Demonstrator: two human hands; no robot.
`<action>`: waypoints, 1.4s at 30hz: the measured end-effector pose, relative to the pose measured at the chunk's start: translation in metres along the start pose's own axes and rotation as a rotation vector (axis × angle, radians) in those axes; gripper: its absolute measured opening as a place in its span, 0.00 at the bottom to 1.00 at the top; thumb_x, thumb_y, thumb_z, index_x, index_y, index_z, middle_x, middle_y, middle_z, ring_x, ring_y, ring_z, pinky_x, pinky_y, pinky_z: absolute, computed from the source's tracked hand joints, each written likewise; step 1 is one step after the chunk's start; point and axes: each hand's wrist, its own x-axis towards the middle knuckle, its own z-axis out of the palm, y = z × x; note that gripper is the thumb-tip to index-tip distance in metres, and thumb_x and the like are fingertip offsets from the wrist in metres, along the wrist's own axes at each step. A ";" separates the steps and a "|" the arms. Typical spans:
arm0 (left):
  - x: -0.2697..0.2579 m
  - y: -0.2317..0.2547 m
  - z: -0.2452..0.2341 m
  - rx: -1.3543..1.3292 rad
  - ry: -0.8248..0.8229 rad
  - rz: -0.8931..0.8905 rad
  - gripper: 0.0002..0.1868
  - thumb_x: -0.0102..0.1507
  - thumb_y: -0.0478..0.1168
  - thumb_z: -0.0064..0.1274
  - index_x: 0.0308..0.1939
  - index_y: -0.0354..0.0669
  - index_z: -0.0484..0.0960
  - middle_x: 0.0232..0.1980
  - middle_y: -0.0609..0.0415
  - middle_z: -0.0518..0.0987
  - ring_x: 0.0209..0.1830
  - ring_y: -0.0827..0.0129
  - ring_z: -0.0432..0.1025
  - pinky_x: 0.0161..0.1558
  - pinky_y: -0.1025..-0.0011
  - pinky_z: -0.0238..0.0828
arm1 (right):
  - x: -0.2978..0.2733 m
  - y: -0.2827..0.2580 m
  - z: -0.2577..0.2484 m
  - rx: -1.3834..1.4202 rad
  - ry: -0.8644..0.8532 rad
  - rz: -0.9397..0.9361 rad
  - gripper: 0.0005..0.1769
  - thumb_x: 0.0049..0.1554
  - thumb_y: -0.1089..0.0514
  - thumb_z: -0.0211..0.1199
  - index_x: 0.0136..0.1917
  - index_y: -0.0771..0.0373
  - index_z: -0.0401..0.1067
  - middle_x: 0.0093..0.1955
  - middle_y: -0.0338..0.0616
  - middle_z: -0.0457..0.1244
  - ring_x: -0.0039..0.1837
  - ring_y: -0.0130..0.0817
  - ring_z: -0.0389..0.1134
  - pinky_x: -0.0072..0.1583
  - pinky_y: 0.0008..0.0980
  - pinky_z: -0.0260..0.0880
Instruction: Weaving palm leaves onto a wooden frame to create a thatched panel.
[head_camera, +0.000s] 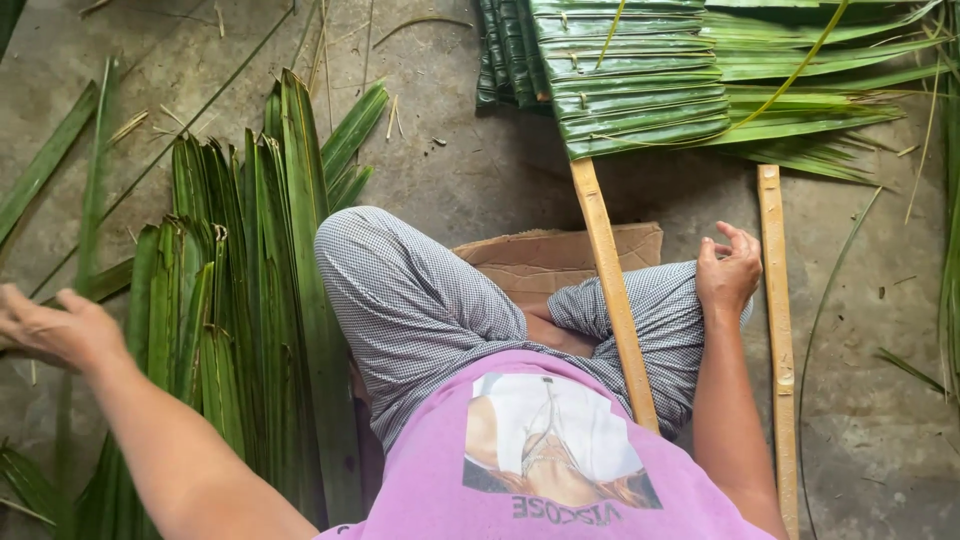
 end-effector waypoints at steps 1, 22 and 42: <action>-0.011 0.008 0.007 -0.027 -0.042 0.073 0.19 0.67 0.25 0.66 0.61 0.29 0.80 0.58 0.27 0.75 0.54 0.38 0.70 0.50 0.53 0.66 | -0.001 0.000 0.000 0.002 0.003 0.006 0.13 0.59 0.60 0.66 0.59 0.57 0.80 0.63 0.49 0.66 0.47 0.34 0.73 0.51 0.43 0.71; -0.076 0.051 -0.035 0.079 -0.897 -0.487 0.71 0.50 0.67 0.61 0.82 0.59 0.28 0.84 0.36 0.32 0.84 0.42 0.25 0.76 0.38 0.16 | -0.003 -0.002 -0.002 0.000 -0.007 0.022 0.14 0.59 0.60 0.67 0.59 0.57 0.79 0.62 0.47 0.66 0.47 0.32 0.73 0.50 0.42 0.72; -0.031 0.185 0.115 -0.012 -0.622 -0.101 0.63 0.59 0.70 0.68 0.81 0.51 0.43 0.76 0.23 0.56 0.76 0.27 0.48 0.72 0.33 0.37 | -0.005 -0.008 -0.005 0.008 -0.005 0.055 0.14 0.60 0.61 0.65 0.59 0.57 0.79 0.63 0.48 0.66 0.48 0.33 0.73 0.50 0.41 0.72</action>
